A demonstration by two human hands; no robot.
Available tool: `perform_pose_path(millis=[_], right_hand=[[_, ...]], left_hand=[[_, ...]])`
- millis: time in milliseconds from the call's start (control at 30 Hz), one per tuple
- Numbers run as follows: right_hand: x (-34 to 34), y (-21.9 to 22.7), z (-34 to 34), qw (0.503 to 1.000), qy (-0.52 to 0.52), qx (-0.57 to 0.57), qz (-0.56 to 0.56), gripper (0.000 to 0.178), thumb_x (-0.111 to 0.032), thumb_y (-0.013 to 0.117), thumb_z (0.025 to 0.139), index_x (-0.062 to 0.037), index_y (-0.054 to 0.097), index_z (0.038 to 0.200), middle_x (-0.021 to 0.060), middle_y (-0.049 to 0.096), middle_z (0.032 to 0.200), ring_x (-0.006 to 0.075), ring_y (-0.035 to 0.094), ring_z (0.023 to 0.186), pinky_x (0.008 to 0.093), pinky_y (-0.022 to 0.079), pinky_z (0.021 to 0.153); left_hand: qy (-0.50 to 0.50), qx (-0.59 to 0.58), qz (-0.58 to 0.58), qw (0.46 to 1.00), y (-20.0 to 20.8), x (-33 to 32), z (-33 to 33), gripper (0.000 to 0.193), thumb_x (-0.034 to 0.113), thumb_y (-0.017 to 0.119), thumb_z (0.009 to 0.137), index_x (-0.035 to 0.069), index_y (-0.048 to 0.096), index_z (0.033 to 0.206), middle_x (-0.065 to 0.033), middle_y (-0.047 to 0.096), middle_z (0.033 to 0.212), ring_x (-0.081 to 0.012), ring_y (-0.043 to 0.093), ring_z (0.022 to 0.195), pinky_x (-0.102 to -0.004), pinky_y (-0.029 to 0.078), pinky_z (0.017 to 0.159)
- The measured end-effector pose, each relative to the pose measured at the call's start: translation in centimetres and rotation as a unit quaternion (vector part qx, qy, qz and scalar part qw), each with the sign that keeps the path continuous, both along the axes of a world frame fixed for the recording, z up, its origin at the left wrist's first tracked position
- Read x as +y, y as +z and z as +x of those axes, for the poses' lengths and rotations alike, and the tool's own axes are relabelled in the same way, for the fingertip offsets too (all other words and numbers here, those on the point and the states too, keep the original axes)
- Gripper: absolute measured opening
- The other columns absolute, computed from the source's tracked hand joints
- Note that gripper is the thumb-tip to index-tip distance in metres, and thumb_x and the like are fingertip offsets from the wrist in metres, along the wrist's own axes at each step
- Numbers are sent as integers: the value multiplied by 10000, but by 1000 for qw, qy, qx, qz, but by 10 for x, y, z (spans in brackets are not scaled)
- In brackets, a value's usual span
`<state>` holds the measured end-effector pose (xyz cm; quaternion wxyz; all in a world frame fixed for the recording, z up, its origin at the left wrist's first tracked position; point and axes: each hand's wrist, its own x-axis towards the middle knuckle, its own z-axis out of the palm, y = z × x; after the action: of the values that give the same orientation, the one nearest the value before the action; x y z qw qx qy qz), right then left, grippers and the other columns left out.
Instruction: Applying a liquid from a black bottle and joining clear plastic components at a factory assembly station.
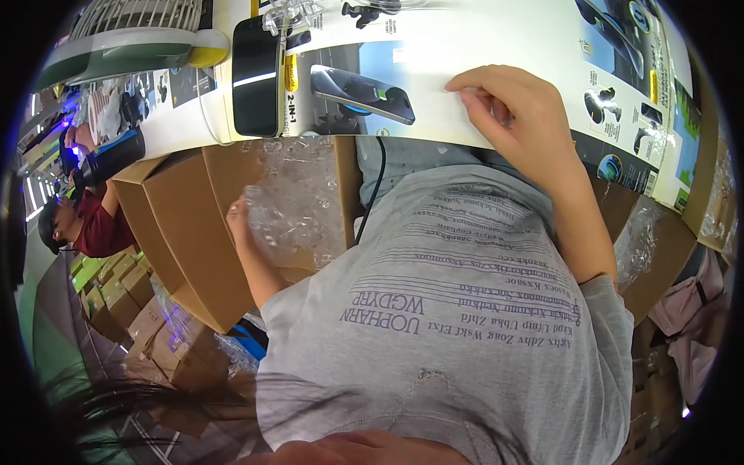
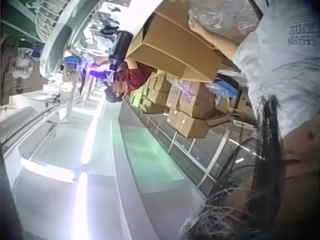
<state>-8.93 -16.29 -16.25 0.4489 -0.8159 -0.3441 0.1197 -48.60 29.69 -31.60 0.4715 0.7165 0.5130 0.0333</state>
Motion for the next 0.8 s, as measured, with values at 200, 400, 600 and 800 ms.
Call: perform_pose_path(millis=[200, 400, 600, 800], right_hand=[[0, -3, -1, 1000, -9, 4, 4, 145, -1, 564, 766, -37, 640, 885, 5, 503, 659, 65, 357, 513, 203, 276, 457], [0, -1, -3, 1000, -7, 5, -5, 144, -3, 562, 770, -38, 641, 885, -1, 497, 654, 61, 355, 513, 202, 269, 454], [2, -1, -1, 1000, -11, -1, -12, 143, -1, 564, 767, -39, 641, 881, -2, 489, 646, 62, 353, 511, 202, 267, 452], [2, -1, -2, 1000, -8, -9, -15, 142, 5, 571, 758, -38, 639, 876, -2, 488, 644, 64, 353, 510, 203, 268, 451]], left_hand=[[219, -183, 98, 953, 63, -36, 97, 262, 240, 513, 892, 4, 560, 787, -95, 612, 840, -146, 571, 743, -309, 487, 657], [163, -302, -195, 919, 21, -32, 96, 197, -36, 562, 736, -30, 577, 933, -153, 613, 879, -204, 609, 673, -313, 527, 519], [-364, -8, -23, 931, -33, -86, 136, 500, -122, 537, 626, 71, 547, 1087, -75, 591, 1049, -166, 562, 909, -261, 493, 716], [-500, 71, -4, 863, -45, -131, 136, 688, -167, 450, 606, 129, 475, 1226, -123, 553, 1160, -258, 533, 1053, -309, 427, 889]])
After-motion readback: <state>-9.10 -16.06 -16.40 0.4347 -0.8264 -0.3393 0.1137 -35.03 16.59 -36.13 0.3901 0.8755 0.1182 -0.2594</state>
